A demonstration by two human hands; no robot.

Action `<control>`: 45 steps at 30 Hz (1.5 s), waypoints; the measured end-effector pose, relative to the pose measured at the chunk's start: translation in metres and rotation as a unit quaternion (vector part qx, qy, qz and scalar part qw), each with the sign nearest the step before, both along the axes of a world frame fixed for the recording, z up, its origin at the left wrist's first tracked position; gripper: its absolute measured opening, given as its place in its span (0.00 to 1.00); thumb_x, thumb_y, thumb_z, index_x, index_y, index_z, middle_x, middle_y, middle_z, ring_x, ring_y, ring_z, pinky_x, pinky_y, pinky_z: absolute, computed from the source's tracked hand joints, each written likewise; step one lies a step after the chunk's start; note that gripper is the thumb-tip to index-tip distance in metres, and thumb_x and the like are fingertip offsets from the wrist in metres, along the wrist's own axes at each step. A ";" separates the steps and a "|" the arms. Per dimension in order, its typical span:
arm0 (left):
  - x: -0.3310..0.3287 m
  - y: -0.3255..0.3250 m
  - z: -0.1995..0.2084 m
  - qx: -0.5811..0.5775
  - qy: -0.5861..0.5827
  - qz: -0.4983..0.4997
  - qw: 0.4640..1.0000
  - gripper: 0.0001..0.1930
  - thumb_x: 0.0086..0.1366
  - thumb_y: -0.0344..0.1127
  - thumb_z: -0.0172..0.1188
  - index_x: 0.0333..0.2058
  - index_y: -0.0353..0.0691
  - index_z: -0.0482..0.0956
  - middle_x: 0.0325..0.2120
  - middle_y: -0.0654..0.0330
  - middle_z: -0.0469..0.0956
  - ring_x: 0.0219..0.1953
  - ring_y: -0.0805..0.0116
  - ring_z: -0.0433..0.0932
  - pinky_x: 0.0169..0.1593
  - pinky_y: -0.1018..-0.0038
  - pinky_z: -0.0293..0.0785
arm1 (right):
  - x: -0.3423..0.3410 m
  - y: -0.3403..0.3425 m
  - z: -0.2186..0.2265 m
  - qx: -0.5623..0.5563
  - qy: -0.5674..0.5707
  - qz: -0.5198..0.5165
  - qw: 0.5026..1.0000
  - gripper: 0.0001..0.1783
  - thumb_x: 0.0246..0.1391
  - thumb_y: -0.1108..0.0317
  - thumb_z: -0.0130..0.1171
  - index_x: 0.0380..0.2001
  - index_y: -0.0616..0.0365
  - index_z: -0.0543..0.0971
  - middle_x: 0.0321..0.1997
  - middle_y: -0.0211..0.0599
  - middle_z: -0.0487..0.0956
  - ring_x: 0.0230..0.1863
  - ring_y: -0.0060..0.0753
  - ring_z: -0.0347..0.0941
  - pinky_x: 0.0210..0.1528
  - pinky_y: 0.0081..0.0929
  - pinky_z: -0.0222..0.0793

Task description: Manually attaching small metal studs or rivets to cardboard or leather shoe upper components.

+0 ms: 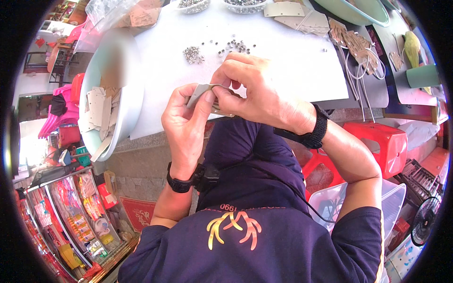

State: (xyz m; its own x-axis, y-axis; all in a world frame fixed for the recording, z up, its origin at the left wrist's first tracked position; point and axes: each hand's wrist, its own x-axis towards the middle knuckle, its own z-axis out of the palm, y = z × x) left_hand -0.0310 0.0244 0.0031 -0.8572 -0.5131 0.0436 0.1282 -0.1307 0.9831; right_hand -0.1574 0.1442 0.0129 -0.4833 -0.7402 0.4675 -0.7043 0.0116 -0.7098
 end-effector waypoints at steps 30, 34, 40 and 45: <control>0.001 -0.013 -0.006 -0.011 0.012 -0.008 1.000 0.09 0.68 0.28 0.57 0.43 0.33 0.71 0.36 0.61 0.77 0.38 0.80 0.74 0.43 0.81 0.72 | -0.011 0.008 -0.006 0.055 -0.235 0.068 0.968 0.14 0.58 0.62 0.59 0.40 0.63 0.78 0.27 0.31 0.77 0.28 0.21 0.70 0.31 0.22 0.67; 0.001 -0.020 -0.002 0.068 0.029 0.020 0.997 0.08 0.68 0.29 0.57 0.43 0.34 0.71 0.37 0.59 0.79 0.39 0.79 0.76 0.45 0.80 0.72 | -0.016 0.022 -0.001 0.132 -0.304 0.084 0.940 0.18 0.61 0.60 0.59 0.47 0.63 0.78 0.32 0.26 0.78 0.31 0.12 0.69 0.34 0.17 0.68; 0.002 -0.019 0.001 0.097 0.039 0.013 0.994 0.08 0.67 0.29 0.57 0.43 0.34 0.72 0.39 0.57 0.79 0.41 0.76 0.77 0.47 0.77 0.74 | -0.009 0.024 0.014 0.161 -0.346 0.092 0.920 0.15 0.62 0.59 0.58 0.40 0.63 0.79 0.26 0.23 0.75 0.27 0.10 0.67 0.28 0.14 0.66; 0.004 -0.016 0.009 0.169 0.028 -0.043 0.984 0.11 0.67 0.29 0.57 0.46 0.32 0.73 0.40 0.56 0.79 0.41 0.74 0.78 0.47 0.75 0.76 | -0.007 0.021 0.015 0.160 -0.359 0.082 0.916 0.15 0.62 0.59 0.58 0.39 0.62 0.79 0.24 0.22 0.74 0.25 0.10 0.66 0.25 0.14 0.65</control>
